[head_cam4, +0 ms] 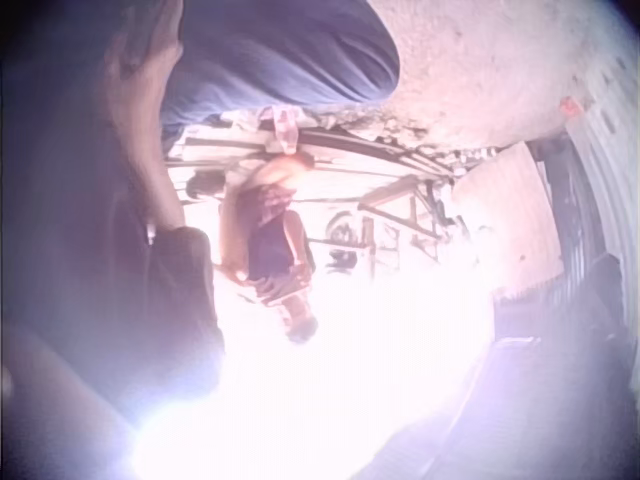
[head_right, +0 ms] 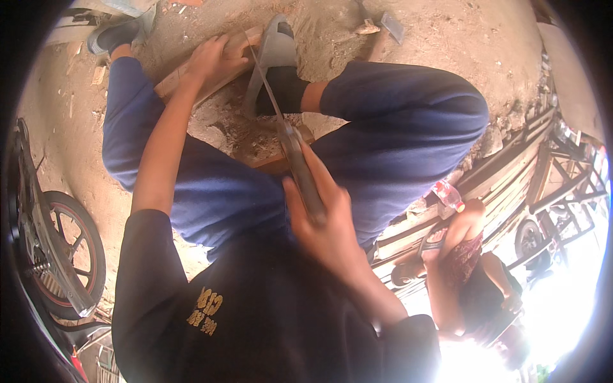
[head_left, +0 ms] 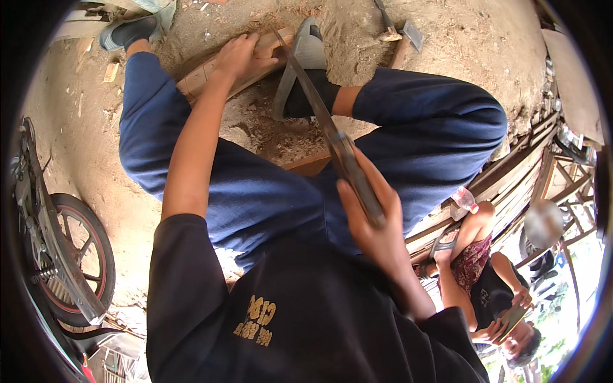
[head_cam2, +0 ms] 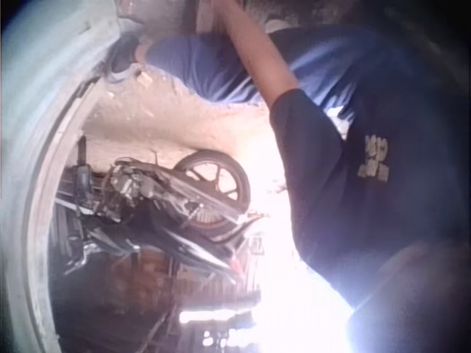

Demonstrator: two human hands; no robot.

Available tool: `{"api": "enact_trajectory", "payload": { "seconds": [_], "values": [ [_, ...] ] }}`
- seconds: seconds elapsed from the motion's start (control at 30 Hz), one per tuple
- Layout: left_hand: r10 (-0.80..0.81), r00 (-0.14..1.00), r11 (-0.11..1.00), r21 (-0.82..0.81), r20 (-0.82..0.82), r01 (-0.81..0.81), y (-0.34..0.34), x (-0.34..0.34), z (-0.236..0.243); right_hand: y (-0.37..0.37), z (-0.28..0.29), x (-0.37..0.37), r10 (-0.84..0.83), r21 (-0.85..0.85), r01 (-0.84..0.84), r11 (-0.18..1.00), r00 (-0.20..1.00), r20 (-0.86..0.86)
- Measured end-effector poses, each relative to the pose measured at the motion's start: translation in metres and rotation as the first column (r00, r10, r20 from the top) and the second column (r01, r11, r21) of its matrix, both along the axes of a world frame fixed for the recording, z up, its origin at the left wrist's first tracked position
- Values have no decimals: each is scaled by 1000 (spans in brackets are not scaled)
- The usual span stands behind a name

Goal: The person sits on the ground and uses a knife to carve a small wooden block, repeatedly adjusting the wood and making cuts. The person occasionally repositions the wood and continues carving.

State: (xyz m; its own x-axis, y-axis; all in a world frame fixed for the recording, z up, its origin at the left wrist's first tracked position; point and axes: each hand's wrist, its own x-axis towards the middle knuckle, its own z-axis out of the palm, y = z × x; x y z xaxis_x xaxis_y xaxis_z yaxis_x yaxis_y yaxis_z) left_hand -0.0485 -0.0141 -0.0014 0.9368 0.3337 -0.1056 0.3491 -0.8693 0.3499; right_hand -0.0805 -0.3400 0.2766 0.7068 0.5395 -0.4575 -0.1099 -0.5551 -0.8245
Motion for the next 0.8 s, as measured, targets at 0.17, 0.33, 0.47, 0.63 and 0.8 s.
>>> {"api": "enact_trajectory", "payload": {
  "seconds": [0.17,0.33,0.47,0.63,0.8],
  "values": [
    [-30,999,1000,3,-40,30,-1,3,-1,-14,1,-16,15,40,-21,999,991,131],
    [-11,996,999,-48,-88,7,0,5,6,8,0,3,-54,-29,53,998,998,-19],
    [-20,998,1000,-13,-63,19,-2,3,7,-14,9,-21,-15,34,12,999,995,96],
    [-15,998,999,-31,-57,13,0,7,5,3,-7,0,44,66,-50,997,995,92],
    [-9,1000,1000,6,-10,9,-7,2,12,-13,-4,-16,9,63,-20,998,986,166]
  ]
}}
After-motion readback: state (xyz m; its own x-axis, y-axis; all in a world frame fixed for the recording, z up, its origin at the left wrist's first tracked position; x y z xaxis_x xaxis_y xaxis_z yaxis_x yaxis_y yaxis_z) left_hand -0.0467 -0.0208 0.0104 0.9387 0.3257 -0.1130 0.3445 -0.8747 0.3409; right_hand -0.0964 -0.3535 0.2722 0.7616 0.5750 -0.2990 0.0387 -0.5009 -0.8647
